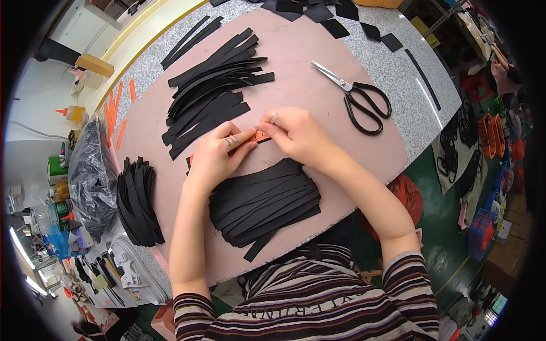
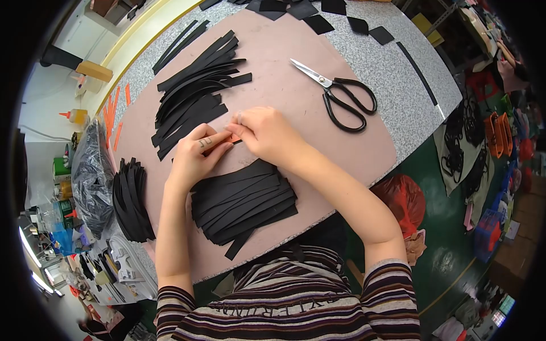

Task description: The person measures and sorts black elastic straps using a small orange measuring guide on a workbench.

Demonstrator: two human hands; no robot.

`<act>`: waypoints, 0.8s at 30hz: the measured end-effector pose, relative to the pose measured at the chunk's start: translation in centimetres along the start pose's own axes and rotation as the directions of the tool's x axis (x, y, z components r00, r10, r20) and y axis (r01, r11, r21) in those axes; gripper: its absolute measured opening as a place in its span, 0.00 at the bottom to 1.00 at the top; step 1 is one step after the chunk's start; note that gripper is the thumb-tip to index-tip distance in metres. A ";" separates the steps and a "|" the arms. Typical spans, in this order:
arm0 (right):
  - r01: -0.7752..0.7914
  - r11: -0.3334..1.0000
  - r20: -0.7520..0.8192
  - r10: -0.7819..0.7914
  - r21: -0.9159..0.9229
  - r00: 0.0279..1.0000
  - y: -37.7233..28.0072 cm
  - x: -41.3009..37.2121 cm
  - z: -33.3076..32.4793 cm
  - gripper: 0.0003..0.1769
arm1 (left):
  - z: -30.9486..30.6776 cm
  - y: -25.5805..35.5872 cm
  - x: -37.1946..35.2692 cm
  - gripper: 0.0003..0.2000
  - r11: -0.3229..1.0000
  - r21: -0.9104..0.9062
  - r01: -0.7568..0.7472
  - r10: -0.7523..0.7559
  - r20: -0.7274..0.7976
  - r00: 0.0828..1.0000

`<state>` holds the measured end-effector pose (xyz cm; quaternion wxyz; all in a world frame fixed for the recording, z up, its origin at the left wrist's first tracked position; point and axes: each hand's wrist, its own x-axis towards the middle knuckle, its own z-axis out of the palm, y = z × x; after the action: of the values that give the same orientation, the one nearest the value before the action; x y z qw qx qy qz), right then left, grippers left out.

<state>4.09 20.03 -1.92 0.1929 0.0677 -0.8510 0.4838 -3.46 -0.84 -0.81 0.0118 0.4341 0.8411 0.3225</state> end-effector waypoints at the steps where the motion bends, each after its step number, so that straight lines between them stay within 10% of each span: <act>1: 0.067 0.997 -0.013 -0.068 -0.027 0.998 0.3 0.2 0.4 0.12 | 0.0 0.0 0.1 0.11 1.000 0.000 -0.007 0.007 0.003 1.000; 13: 0.079 0.996 0.120 -0.074 -0.040 0.990 0.0 1.0 1.0 0.11 | 0.0 -0.6 0.0 0.11 0.998 0.018 -0.066 0.066 0.016 0.998; 17: -0.053 0.998 0.098 0.056 -0.034 0.994 -1.3 1.2 -0.2 0.09 | -1.2 -0.5 -0.4 0.12 0.998 -0.033 0.059 -0.064 -0.199 0.978; 20: 0.356 0.915 0.143 -0.334 -0.187 0.932 0.1 1.0 1.6 0.07 | -3.0 -1.5 -1.1 0.14 0.991 -0.017 0.129 -0.126 -0.374 0.919; 24: 0.502 0.816 0.268 -0.435 -0.285 0.859 0.6 1.4 2.9 0.07 | -4.7 -1.2 -2.2 0.15 0.986 -0.003 0.165 -0.152 -0.404 0.902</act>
<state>1.84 18.04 -3.18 0.2327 0.2872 -0.8934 0.2555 -4.32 -5.45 1.66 -0.1422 0.2887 0.8630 0.3895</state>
